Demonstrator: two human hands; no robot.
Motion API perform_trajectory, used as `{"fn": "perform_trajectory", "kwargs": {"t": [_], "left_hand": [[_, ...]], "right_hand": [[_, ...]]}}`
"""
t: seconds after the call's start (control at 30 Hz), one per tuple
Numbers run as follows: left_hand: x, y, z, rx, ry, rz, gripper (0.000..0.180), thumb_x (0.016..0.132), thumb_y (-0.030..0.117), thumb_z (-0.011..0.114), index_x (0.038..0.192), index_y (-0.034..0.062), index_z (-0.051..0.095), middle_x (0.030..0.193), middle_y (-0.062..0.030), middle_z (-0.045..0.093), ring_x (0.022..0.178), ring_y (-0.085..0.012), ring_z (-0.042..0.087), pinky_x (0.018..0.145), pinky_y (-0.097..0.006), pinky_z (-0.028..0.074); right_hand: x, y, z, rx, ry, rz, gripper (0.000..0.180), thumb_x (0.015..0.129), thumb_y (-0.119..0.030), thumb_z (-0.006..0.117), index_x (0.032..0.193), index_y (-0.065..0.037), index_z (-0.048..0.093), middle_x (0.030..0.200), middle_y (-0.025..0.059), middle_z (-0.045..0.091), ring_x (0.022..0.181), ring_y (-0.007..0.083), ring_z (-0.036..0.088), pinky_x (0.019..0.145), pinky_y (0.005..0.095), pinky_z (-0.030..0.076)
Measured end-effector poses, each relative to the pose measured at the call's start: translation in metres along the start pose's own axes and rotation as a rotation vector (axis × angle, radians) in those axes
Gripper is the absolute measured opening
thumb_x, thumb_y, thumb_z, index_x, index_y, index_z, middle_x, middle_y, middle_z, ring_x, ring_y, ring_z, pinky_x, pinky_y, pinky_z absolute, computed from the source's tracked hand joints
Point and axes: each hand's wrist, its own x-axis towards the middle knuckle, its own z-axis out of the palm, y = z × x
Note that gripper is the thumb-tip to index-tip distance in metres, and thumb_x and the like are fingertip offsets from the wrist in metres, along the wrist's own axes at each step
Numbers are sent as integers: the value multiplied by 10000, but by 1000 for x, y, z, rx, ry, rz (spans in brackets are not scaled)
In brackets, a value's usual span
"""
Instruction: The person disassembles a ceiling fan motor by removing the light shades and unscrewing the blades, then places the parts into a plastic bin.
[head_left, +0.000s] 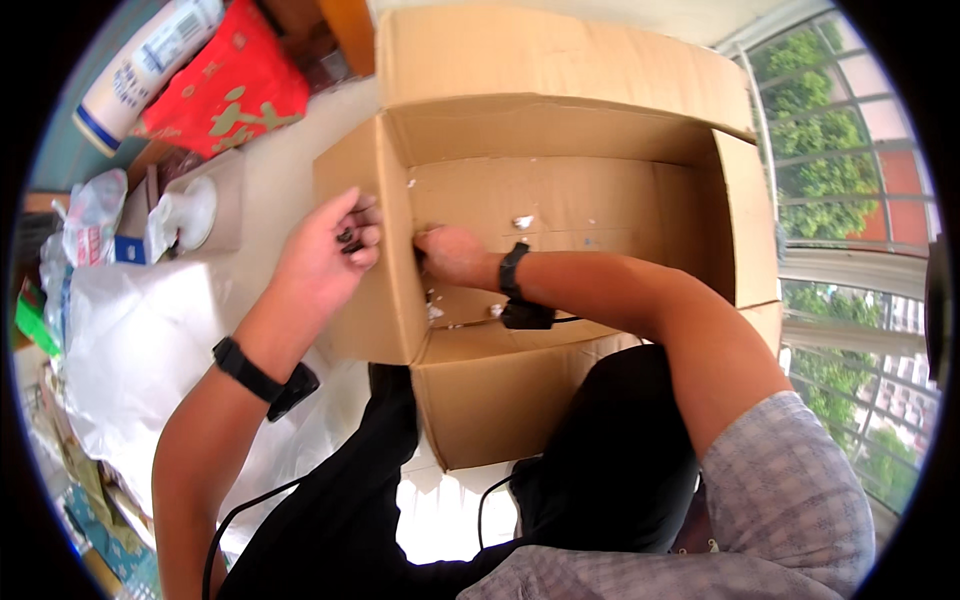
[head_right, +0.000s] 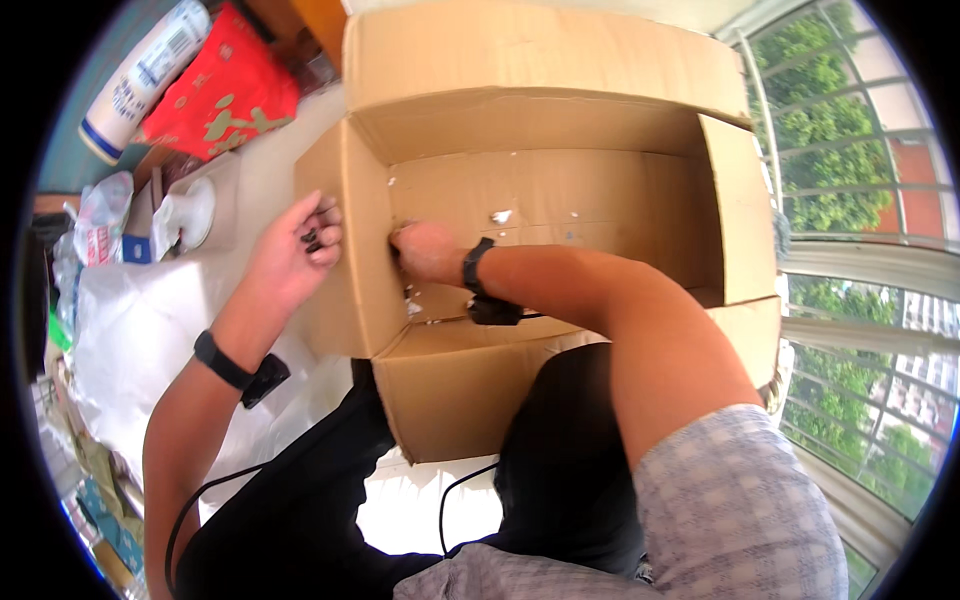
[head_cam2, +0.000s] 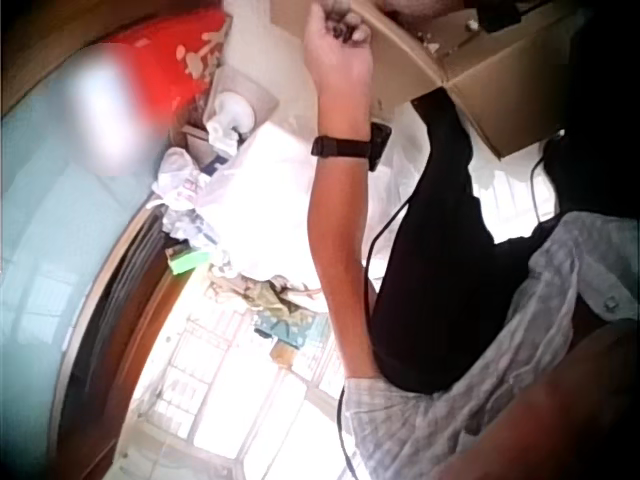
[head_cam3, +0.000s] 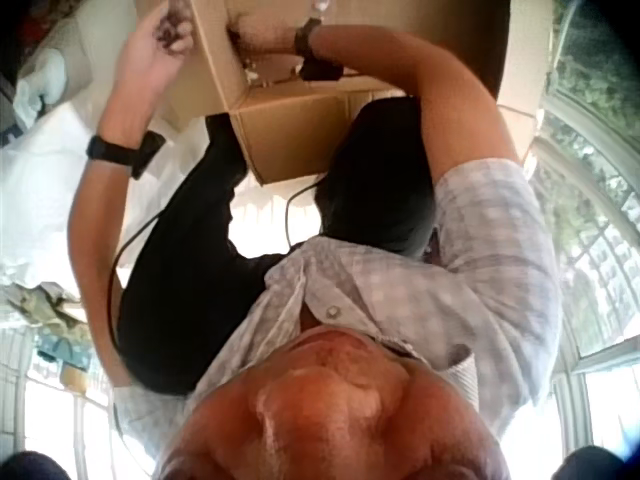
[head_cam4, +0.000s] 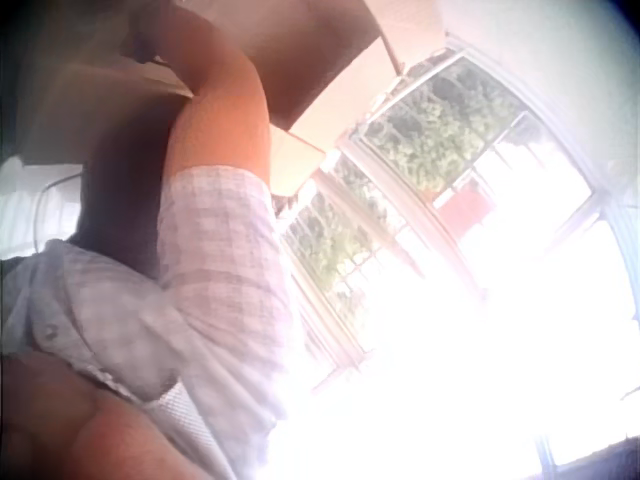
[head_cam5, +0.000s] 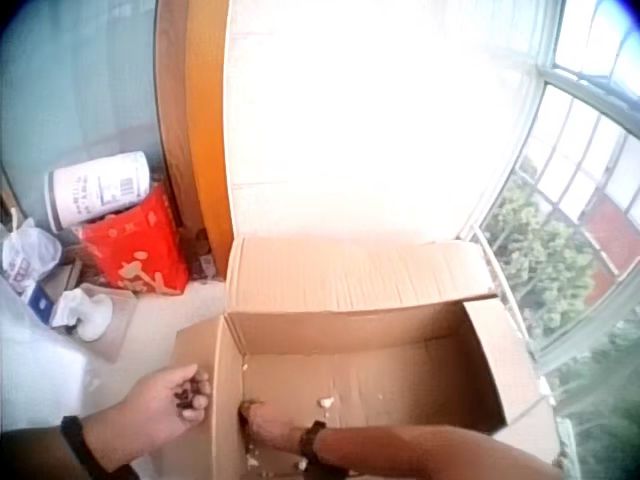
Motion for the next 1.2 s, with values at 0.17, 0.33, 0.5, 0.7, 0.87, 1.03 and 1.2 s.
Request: {"fn": "perform_trajectory", "kwargs": {"t": [0.17,0.33,0.5,0.7,0.87,1.03,1.2], "left_hand": [[-6,2,3,57,26,13,201,983,237,559,946,42,588,834,-57,605,683,-139,550,512,-236,397],[-6,1,2,57,-1,0,201,983,240,563,955,43,590,833,-49,604,683,-132,544,510,-234,396],[-6,2,-4,63,-16,-18,198,985,234,562,971,38,592,831,-48,601,687,-123,539,518,-231,399],[-3,4,-9,78,-19,-12,211,994,226,550,996,20,593,841,-35,593,666,-114,526,510,-228,391],[-6,4,-2,97,-20,5,214,987,230,559,998,21,599,840,-34,599,668,-115,531,519,-226,398],[-8,3,-2,111,-30,10,211,980,222,566,992,15,603,847,-35,598,679,-110,526,529,-226,400],[-9,2,2,119,-3,20,212,974,220,570,993,12,608,843,-37,600,675,-108,528,533,-225,402]], "right_hand": [[3,16,-5,206,-74,-24,215,779,-116,628,969,-25,667,954,167,678,890,319,668,766,419,547],[-12,45,-45,1317,-512,312,192,861,-57,657,1042,6,644,1039,144,696,873,230,710,754,335,594],[-22,52,-81,1621,-760,208,203,901,-49,626,1097,0,611,1090,142,689,987,241,702,726,314,594],[-17,21,-73,874,-549,189,148,874,-177,665,976,-70,671,886,47,704,766,136,655,581,244,487],[-23,26,-25,264,-268,-109,178,753,-147,654,865,-8,653,811,167,673,755,345,637,694,415,511],[-25,28,-4,-2,-134,-290,196,781,-134,608,931,-13,643,859,187,669,810,376,639,709,435,509],[-18,32,-10,424,-287,-38,200,785,-122,609,947,-9,640,840,151,668,762,290,647,686,386,522]]}}
